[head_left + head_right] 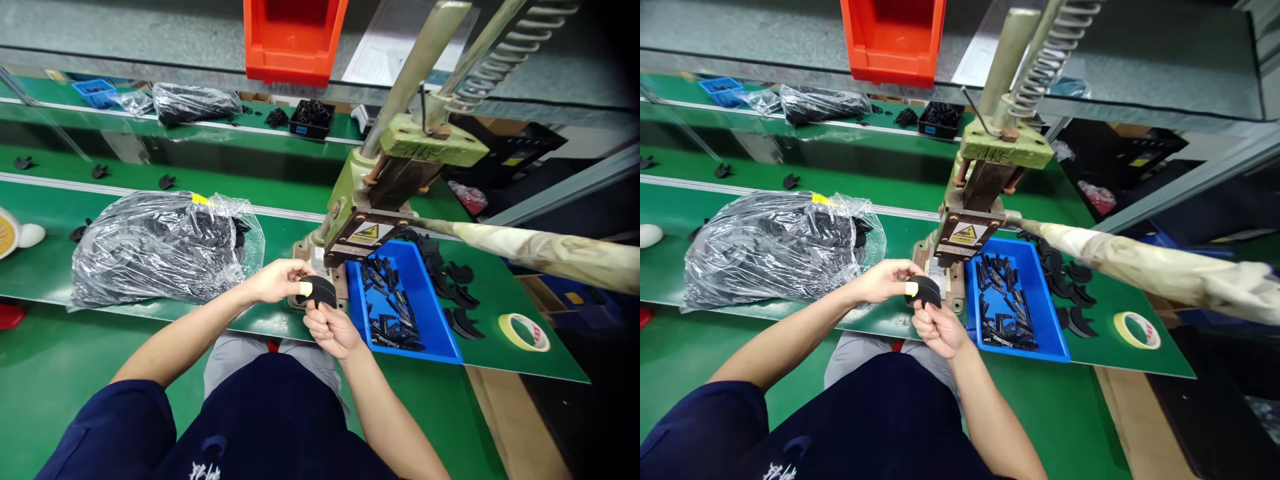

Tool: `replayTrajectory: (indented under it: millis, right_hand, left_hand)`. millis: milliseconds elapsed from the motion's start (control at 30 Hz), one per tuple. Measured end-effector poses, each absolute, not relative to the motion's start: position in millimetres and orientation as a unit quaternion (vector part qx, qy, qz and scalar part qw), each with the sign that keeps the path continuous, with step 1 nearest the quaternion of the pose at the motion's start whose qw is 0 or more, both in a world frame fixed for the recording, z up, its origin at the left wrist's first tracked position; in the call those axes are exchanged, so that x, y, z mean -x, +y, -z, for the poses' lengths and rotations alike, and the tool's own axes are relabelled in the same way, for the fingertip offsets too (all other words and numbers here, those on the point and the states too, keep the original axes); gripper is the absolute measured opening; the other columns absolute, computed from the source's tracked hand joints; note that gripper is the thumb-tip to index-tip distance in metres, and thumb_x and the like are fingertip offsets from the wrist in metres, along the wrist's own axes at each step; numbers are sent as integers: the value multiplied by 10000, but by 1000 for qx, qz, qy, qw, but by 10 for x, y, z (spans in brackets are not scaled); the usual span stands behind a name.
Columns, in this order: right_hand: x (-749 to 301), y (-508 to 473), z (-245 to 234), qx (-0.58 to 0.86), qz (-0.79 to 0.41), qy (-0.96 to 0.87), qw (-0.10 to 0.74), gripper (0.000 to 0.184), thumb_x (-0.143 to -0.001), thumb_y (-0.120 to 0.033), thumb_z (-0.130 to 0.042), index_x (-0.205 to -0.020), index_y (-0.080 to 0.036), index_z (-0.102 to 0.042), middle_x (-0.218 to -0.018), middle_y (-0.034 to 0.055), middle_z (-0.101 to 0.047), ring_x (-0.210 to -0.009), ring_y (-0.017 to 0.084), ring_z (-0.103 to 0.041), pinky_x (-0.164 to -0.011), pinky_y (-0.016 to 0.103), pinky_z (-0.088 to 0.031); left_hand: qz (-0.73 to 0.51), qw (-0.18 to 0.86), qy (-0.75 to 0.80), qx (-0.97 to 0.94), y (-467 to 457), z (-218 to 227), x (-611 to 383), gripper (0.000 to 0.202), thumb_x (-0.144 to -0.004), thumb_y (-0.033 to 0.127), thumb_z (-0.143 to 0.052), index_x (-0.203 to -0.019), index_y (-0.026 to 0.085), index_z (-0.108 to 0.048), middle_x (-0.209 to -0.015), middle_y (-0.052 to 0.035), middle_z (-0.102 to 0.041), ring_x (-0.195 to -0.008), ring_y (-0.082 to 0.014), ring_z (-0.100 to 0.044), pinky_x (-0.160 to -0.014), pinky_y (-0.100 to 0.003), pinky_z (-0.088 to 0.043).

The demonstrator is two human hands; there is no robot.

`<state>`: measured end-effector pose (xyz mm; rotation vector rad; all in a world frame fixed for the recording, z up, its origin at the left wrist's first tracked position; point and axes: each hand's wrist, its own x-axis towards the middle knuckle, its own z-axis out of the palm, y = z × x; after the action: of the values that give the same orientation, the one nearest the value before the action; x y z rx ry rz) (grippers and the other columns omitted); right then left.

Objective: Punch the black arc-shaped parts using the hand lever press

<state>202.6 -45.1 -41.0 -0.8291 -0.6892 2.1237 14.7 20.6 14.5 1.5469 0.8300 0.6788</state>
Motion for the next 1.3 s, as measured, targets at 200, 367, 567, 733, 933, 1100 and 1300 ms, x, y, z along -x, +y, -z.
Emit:
replayTrajectory:
  millis: [200,367,567,733,933,1100,1300]
  right_hand:
    - [-2106,-463,296,419,-751,-334,387,415,-768,-505,-722,-985,-154,-671,-715,14,-583,-564,75,-492,-437,199,-340]
    - [-2672,-473,218,537,-596,-404,439,435,-753,-540,-715,-998,-185,-666,-750,35,-661,-593,122,-571,-511,278,-461]
    - [-3474,-199,370,681,-371,-508,375,483,-779,-592,-611,-1034,-186,-676,-855,98,-705,-700,206,-647,-662,398,-562]
    - [-3700,56,706,710,-224,-627,228,421,-747,-467,-614,-1023,-164,-711,-1107,198,-675,-1093,365,-628,-1034,583,-454]
    - [-3719,252,1021,660,-164,-725,112,448,-773,-364,-578,-1169,-176,-674,-1245,209,-638,-1163,364,-614,-1045,560,-462]
    - [-3748,292,1056,618,-137,-771,70,274,-797,-281,-523,-967,-217,-728,-948,145,-716,-897,293,-690,-893,463,-552]
    - [-3791,287,1004,610,-135,-779,38,277,-876,-349,-430,-809,-244,-678,-771,67,-711,-718,226,-706,-685,351,-571]
  left_hand:
    - [-331,355,346,-803,90,-161,3,172,-920,253,-576,-971,174,-720,-928,-67,-705,-857,-163,-656,-799,-274,-539]
    - [-360,76,267,-891,-28,-94,218,265,-954,144,-489,-1108,208,-696,-1010,-91,-722,-965,-175,-673,-833,-297,-568]
    - [-386,-2,224,-895,-14,53,369,238,-930,129,-538,-1076,210,-708,-1069,-99,-748,-1044,-211,-702,-930,-367,-588]
    - [-393,47,226,-890,67,141,385,264,-894,100,-591,-1110,201,-703,-1080,-108,-749,-1067,-227,-698,-943,-378,-578]
    - [-406,139,378,-820,416,320,326,185,-903,144,-569,-1008,201,-711,-1029,-94,-737,-1008,-200,-684,-922,-343,-550]
    - [-444,284,656,-541,1384,353,352,149,-771,80,-680,-900,152,-662,-809,-25,-679,-771,-146,-648,-816,-287,-547]
    - [-642,457,615,-29,2724,355,650,186,-786,8,-700,-896,126,-608,-742,-3,-632,-678,-121,-655,-694,-236,-547]
